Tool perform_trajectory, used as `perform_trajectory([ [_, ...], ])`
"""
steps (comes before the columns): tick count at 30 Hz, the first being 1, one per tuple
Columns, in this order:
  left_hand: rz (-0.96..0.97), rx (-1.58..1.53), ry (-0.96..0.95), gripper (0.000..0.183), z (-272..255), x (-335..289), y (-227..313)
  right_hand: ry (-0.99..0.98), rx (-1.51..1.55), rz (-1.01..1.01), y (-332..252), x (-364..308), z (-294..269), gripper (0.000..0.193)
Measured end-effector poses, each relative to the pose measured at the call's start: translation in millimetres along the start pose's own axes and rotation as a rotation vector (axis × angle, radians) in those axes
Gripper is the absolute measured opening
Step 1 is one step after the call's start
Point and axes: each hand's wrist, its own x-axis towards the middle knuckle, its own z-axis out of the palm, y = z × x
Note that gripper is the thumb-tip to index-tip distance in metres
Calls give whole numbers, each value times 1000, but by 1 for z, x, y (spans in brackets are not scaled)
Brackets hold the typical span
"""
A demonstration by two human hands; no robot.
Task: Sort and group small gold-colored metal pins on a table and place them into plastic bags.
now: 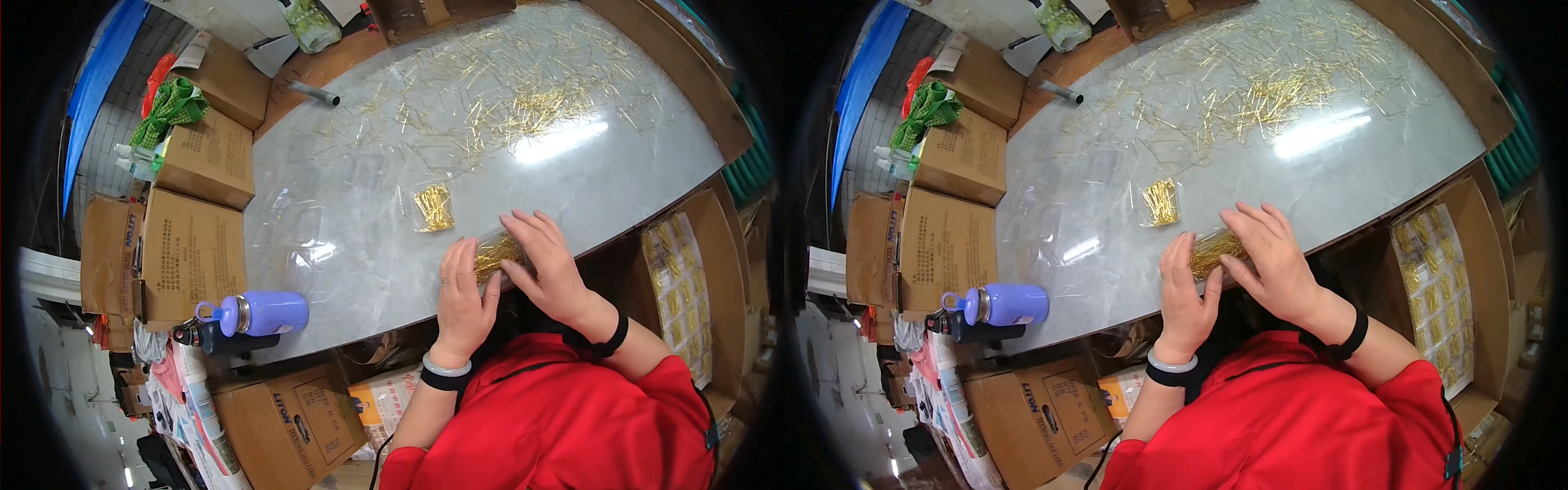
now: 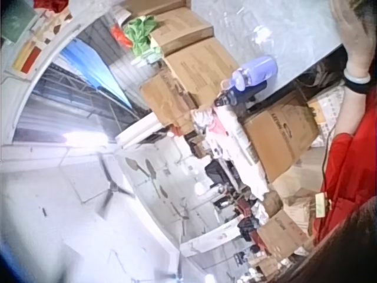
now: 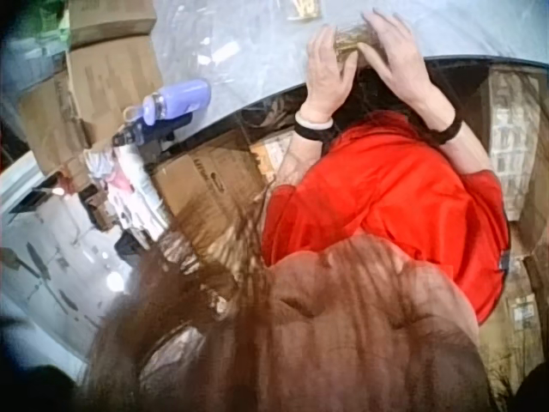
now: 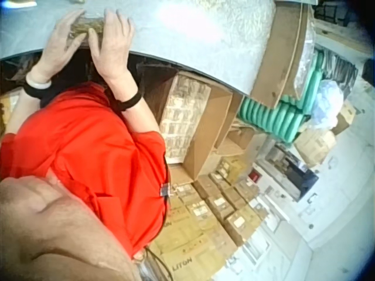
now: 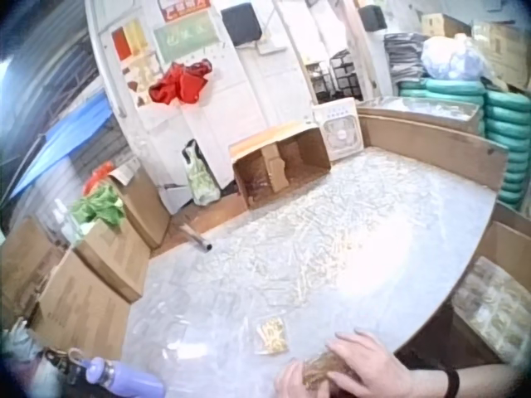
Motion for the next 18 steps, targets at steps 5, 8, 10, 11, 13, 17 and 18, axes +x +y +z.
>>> perform_trajectory([
  [5, -44, -177, 14, 75, -1, -6, -5, -15, -102, -24, 7, 7, 13, 36],
  [8, -41, -240, 12, 86, 0, -7, -8, 8, -162, -45, 2, 9, 14, 34],
  [10, -31, -225, -8, 92, -2, -6, -9, 38, -185, -60, -6, 14, 13, 37],
  [11, -25, -217, -19, 95, -3, -6, -10, 55, -183, -64, -11, 19, 13, 39],
  [13, -17, -219, 1, 99, -1, -8, -11, 72, -187, -70, -16, 27, 18, 42],
  [17, -16, -212, 27, 105, -2, -7, -9, 56, -184, -67, -17, 31, 29, 37],
  [18, -29, -233, 22, 106, -2, -8, -10, 45, -174, -64, -16, 31, 33, 34],
])
